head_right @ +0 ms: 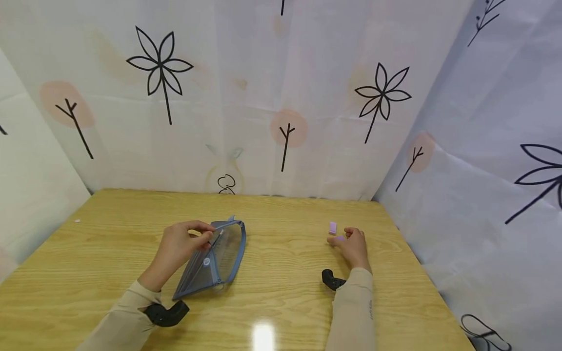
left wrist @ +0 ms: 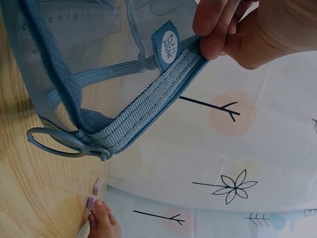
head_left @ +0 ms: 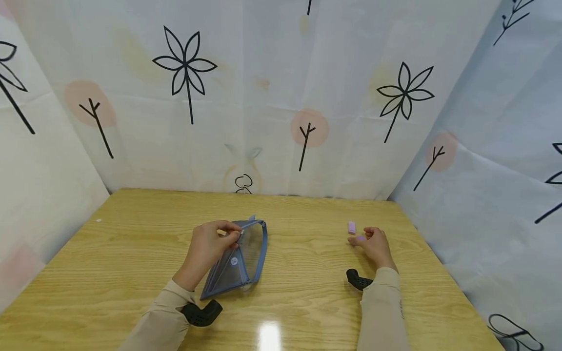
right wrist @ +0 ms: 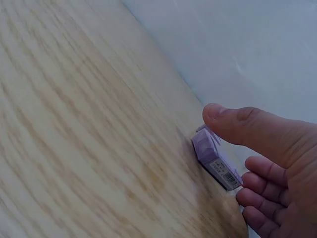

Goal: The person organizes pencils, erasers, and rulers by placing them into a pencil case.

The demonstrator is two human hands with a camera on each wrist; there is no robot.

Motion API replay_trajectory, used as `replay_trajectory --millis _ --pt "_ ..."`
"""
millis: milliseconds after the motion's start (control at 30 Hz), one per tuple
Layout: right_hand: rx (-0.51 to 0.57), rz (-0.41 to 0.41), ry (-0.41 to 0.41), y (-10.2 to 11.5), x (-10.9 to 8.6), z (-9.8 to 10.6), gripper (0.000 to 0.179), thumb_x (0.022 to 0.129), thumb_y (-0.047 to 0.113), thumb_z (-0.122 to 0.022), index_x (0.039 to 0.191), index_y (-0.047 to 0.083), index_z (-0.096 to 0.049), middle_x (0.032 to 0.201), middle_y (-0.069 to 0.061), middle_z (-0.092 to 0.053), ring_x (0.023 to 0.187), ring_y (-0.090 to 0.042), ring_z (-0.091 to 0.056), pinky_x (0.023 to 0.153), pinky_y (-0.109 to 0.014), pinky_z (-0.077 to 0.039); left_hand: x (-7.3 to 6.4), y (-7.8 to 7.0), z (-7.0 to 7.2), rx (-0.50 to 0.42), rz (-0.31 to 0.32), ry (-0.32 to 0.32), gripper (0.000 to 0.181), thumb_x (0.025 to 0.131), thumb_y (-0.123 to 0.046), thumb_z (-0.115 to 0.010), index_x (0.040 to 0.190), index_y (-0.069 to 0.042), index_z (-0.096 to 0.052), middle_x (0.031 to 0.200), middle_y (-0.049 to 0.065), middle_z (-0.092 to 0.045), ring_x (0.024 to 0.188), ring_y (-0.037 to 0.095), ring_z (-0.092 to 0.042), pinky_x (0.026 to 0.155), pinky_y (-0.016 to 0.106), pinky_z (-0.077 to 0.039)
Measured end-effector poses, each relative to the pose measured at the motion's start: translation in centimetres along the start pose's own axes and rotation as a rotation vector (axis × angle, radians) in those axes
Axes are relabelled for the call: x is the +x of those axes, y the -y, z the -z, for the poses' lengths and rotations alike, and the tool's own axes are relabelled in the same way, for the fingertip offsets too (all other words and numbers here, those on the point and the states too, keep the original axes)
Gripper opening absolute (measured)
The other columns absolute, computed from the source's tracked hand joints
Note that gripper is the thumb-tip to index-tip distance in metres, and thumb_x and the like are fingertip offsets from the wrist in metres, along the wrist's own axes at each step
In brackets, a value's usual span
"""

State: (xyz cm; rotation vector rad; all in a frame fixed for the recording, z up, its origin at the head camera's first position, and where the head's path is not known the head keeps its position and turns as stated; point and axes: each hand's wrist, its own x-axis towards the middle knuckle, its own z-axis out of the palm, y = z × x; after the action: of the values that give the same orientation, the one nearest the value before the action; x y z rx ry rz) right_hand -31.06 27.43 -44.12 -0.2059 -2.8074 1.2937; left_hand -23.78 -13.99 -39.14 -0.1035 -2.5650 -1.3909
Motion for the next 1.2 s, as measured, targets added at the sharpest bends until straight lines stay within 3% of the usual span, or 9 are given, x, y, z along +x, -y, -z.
replay_trajectory --millis 300,700,1200 --pt "-0.065 -0.002 -0.005 -0.41 -0.15 -0.22 0.068 0.086 0.029 -0.075 0.128 -0.015 -0.043 0.125 -0.031 -0.041 0.111 -0.042 -0.044 0.101 -0.055 -0.037 -0.04 -0.01 0.11 0.000 -0.005 -0.007 0.009 0.090 -0.009 -0.070 0.095 -0.010 -0.077 0.082 0.004 -0.071 0.062 0.011 -0.069 0.053 0.024 -0.053" --pt "-0.158 0.007 -0.048 -0.09 -0.16 -0.53 0.054 0.086 0.024 -0.073 0.117 -0.014 -0.049 0.116 -0.031 -0.047 0.105 -0.041 -0.048 0.095 -0.053 -0.041 0.02 0.11 0.19 0.000 -0.008 -0.020 0.009 0.089 -0.010 -0.070 0.095 -0.011 -0.077 0.085 0.003 -0.072 0.063 0.014 -0.071 0.053 0.024 -0.053" --pt "-0.109 -0.015 -0.069 0.01 -0.33 -0.25 0.052 0.085 0.018 -0.071 0.120 -0.014 -0.051 0.115 -0.032 -0.056 0.106 -0.043 -0.055 0.094 -0.052 -0.044 -0.02 0.02 0.14 0.009 0.000 -0.024 0.008 0.089 -0.010 -0.070 0.094 -0.011 -0.077 0.083 0.002 -0.071 0.063 0.014 -0.070 0.052 0.024 -0.052"
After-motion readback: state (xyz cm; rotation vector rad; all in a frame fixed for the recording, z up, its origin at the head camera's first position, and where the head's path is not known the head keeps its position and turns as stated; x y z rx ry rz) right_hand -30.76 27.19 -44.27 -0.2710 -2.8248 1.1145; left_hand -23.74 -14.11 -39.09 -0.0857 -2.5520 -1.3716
